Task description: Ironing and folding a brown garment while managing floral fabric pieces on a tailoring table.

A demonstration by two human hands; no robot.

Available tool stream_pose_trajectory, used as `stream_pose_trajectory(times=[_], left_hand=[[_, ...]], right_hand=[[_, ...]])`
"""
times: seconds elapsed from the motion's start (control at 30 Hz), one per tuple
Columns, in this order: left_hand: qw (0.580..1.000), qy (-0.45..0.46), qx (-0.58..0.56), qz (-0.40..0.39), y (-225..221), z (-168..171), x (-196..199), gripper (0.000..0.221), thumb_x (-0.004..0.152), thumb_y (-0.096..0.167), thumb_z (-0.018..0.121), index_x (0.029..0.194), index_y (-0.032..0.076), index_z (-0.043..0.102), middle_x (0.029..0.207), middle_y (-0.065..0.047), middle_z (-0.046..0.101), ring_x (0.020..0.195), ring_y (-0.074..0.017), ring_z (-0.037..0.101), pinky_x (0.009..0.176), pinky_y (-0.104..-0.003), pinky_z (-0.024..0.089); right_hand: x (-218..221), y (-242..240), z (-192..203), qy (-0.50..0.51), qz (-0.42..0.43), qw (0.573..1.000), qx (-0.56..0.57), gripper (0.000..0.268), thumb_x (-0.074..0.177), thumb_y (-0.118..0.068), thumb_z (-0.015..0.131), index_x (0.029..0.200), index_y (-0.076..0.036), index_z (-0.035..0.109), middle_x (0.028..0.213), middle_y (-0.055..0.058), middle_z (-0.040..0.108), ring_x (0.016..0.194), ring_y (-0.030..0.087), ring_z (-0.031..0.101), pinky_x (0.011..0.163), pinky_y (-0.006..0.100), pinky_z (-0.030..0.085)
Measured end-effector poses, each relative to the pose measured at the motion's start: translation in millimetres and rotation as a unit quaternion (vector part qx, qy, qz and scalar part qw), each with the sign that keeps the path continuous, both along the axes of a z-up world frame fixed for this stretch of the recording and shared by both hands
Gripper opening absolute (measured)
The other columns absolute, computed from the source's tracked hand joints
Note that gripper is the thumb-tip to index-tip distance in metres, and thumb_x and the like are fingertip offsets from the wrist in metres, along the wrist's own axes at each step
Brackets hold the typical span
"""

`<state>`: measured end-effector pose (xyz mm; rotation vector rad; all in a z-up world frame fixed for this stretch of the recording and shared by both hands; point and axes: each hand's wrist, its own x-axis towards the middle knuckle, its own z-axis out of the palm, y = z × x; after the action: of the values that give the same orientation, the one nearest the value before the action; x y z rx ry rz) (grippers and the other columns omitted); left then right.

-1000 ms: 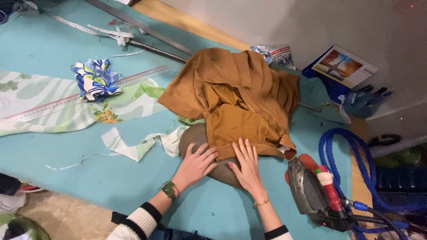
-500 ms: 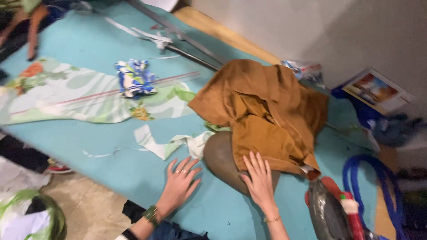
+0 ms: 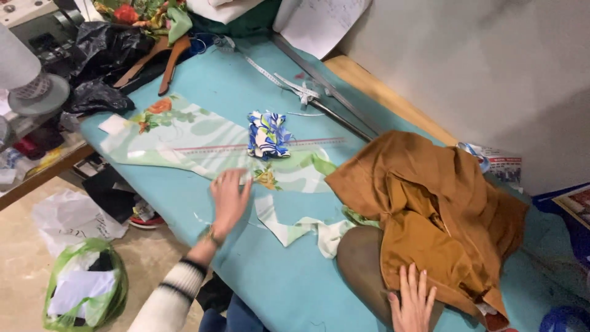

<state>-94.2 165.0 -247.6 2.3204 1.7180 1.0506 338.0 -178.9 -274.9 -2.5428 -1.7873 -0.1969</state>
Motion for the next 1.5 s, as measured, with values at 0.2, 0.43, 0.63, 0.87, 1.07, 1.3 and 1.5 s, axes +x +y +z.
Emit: stream_pose_trajectory(times=[0.2,0.43,0.63,0.87,1.07,1.3,1.5], left_hand=[[0.948,-0.134,-0.263,0.122,124.5,-4.2,41.8,0.049,0.105,0.052,0.042,0.129,0.017,0.065,0.134,-0.004,0.064,0.13,-0.0257,0.047,0.11,-0.051,0.029],[0.935,-0.259,-0.21,0.121,163.0,-25.0,59.9,0.019,0.097,0.037,0.059,0.092,0.023,0.07,0.096,0.0,0.072,0.103,-0.0278,0.059,0.086,-0.047,0.04],[0.851,-0.477,-0.173,-0.136,83.2,60.4,104.8,0.008,0.106,0.018,0.049,0.1,0.013,0.052,0.087,0.001,0.051,0.075,-0.0111,0.044,0.07,-0.028,0.037],[0.7,-0.133,-0.253,-0.655,-114.1,165.5,145.1,0.011,0.102,0.019,0.055,0.106,0.013,0.062,0.1,-0.004,0.07,0.09,-0.0235,0.067,0.083,-0.036,0.052],[0.668,-0.136,-0.331,-0.653,-181.0,157.2,162.5,0.026,0.104,0.037,0.058,0.112,0.012,0.063,0.116,-0.006,0.057,0.1,-0.0232,0.064,0.082,-0.035,0.048],[0.734,-0.004,-0.29,-0.614,-192.4,75.2,206.1,0.034,0.096,0.047,0.068,0.107,0.015,0.067,0.099,-0.005,0.073,0.09,-0.0257,0.071,0.075,-0.039,0.051],[0.798,0.088,0.103,-0.588,-217.8,44.1,263.7,0.065,0.095,0.042,0.071,0.148,0.01,0.052,0.157,-0.006,0.048,0.147,-0.0255,0.04,0.12,-0.057,0.027]], right_hand=[[-8.8,0.3,0.4,-0.002,-0.054,0.998,0.029,0.084,0.095,-0.077,0.004,0.163,-0.034,0.027,0.172,-0.008,0.024,0.161,0.024,0.015,0.125,0.055,0.01],[-9.8,2.9,15.1,0.101,-0.078,0.991,0.028,0.081,0.097,-0.069,0.016,0.163,-0.024,0.024,0.174,0.001,0.015,0.161,0.029,0.007,0.125,0.055,0.006],[-24.1,10.1,49.2,0.196,-0.065,0.973,0.1,0.084,0.097,-0.066,0.017,0.164,-0.015,0.019,0.174,0.011,0.007,0.16,0.036,0.0,0.124,0.056,0.003],[-102.2,19.4,153.1,0.434,0.076,0.867,0.234,0.094,0.092,-0.064,0.049,0.159,-0.001,0.028,0.167,0.018,0.03,0.157,0.029,0.024,0.127,0.043,0.018],[-88.8,-35.4,115.8,0.494,-0.023,0.863,0.102,0.008,0.086,-0.015,0.077,0.089,-0.01,0.082,0.086,-0.001,0.084,0.081,0.008,0.075,0.074,0.025,0.056],[19.5,-163.3,61.1,0.519,-0.215,0.805,0.191,0.014,0.087,-0.006,0.073,0.097,-0.005,0.082,0.088,0.0,0.078,0.08,0.01,0.064,0.072,0.024,0.053],[54.5,-203.0,142.8,0.449,-0.372,0.78,0.227,0.03,0.102,-0.019,0.069,0.077,-0.003,0.063,0.075,-0.001,0.044,0.075,0.008,0.04,0.064,0.027,0.033]])
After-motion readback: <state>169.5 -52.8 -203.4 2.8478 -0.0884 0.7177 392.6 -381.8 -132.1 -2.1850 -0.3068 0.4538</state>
